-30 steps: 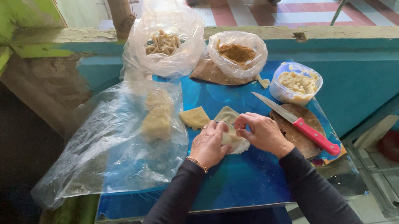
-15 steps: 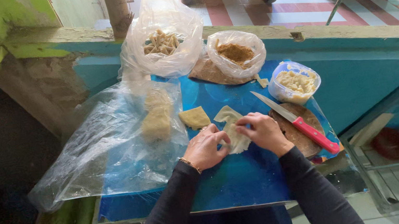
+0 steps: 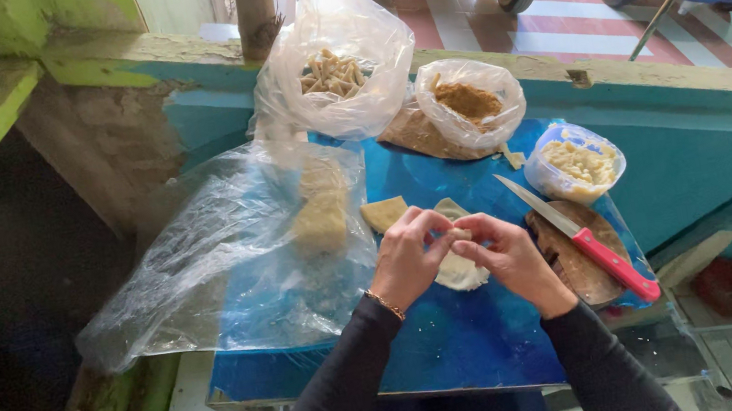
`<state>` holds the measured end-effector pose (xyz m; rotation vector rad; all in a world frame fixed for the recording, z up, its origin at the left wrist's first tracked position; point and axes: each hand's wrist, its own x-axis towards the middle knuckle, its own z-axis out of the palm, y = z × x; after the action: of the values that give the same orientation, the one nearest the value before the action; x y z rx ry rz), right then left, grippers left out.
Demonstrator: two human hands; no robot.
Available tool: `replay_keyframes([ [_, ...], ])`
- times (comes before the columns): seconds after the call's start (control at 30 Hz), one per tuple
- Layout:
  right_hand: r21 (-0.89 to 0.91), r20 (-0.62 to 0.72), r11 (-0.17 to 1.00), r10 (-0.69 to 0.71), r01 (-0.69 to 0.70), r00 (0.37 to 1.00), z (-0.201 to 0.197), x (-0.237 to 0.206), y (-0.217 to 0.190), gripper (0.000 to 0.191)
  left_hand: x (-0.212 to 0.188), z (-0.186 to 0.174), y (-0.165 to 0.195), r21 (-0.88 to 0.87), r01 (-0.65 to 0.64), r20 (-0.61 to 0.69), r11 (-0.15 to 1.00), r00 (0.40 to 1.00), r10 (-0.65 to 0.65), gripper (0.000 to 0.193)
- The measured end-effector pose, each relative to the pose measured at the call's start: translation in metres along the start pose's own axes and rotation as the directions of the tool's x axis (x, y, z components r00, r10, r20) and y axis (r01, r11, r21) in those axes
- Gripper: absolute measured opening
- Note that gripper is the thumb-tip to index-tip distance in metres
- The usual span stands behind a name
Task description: The person sits at a small table by an open window and folds square pastry wrappers around a spoonful of filling, pinching the edges closed by hand. The finished folded pastries are placed into a plastic bag, and the person repeats the folding cycle with new wrappers.
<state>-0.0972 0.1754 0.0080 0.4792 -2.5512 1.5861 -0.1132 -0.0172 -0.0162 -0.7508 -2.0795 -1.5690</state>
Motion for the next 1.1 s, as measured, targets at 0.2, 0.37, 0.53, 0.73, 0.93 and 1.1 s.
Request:
replay_keyframes([
  [0.2,-0.624,-0.518,0.754,-0.595,0.205,0.614,-0.012,0.036,-0.062,0.015,0.004,-0.009,0.003,-0.144,0.117,-0.144,0.983,0.98,-0.138,0.033],
  [0.37,-0.761,-0.409,0.488,-0.872,0.427,0.268,-0.024,0.155,-0.12,0.043,-0.012,-0.001,-0.01,0.3,0.086,0.086,0.95,0.989,-0.117,0.015],
  [0.53,-0.831,-0.165,0.4,-0.842,0.387,0.513,-0.026,0.137,-0.092,0.038,-0.031,0.008,-0.02,0.393,0.024,0.241,0.919,0.962,-0.128,0.022],
  [0.73,-0.853,-0.177,0.517,-0.158,-0.071,0.972,-0.03,0.002,-0.019,0.014,-0.04,0.025,-0.017,0.386,0.059,0.168,0.92,0.977,-0.133,0.017],
  [0.93,-0.648,-0.206,0.749,0.007,-0.142,0.979,-0.011,-0.046,0.022,0.018,-0.032,0.024,-0.018,0.194,0.216,0.193,0.957,0.948,-0.253,0.017],
  [1.1,-0.41,-0.179,0.896,0.102,-0.168,0.979,-0.025,-0.041,0.044,0.016,-0.026,0.037,-0.027,-0.001,0.29,0.166,0.957,0.944,-0.286,0.017],
])
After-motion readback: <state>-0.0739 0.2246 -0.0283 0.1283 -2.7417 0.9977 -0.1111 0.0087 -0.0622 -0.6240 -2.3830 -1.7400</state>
